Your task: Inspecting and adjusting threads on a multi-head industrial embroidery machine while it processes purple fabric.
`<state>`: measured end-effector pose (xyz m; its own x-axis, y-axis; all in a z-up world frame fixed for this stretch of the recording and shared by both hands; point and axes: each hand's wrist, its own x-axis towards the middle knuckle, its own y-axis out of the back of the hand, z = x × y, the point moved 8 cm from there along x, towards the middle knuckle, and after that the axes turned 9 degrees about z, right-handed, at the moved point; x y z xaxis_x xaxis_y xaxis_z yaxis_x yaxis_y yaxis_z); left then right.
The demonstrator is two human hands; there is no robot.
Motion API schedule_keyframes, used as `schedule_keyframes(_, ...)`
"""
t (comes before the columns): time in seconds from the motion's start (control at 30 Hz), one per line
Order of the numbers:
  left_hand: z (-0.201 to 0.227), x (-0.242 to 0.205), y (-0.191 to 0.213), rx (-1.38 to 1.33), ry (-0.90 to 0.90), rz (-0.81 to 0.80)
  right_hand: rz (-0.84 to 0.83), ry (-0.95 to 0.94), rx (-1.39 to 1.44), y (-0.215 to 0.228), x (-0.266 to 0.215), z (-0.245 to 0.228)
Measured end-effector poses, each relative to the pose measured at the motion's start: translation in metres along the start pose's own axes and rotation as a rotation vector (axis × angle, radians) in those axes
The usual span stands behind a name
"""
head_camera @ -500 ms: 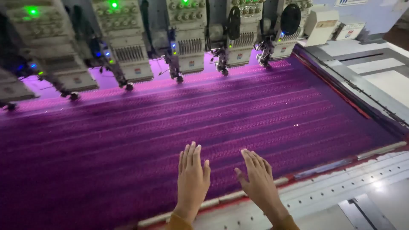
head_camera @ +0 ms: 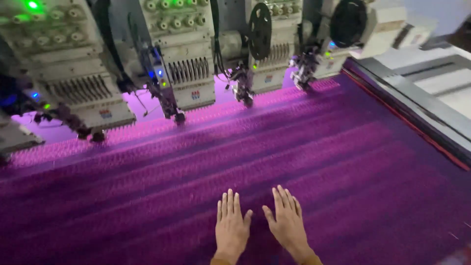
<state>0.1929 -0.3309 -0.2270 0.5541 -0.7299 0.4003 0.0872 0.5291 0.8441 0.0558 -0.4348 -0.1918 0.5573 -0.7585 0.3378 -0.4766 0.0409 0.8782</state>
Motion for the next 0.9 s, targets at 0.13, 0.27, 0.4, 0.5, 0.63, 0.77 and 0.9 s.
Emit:
schedule_keyframes(0.13, -0.002, 0.081, -0.004, 0.055, -0.055, 0.193, 0.078, 0.076, 0.001, -0.054, 0.076, 0.013)
schedule_keyframes(0.27, -0.039, 0.142, -0.029, 0.131, 0.055, 0.163, 0.041, 0.205, -0.048, -0.09, 0.145, -0.014)
schedule_keyframes(0.4, -0.081, 0.181, -0.029, 0.133, 0.131, 0.228, 0.043, 0.345, -0.007, -0.122, 0.196, -0.053)
schedule_keyframes(0.5, -0.113, 0.201, -0.027, 0.132, 0.218, 0.214, 0.088, 0.378, 0.092, -0.139, 0.23, -0.083)
schedule_keyframes(0.63, -0.163, 0.221, -0.029, 0.164, 0.259, 0.32, 0.188, 0.338, 0.468, -0.176, 0.278, -0.115)
schedule_keyframes(0.77, -0.195, 0.228, -0.005, 0.121, 0.329, 0.517, 0.143, -0.099, 0.848, -0.204, 0.308, -0.134)
schedule_keyframes(0.9, -0.217, 0.237, -0.007, 0.106, 0.423, 0.526, 0.184, -0.535, 1.042, -0.251, 0.329, -0.147)
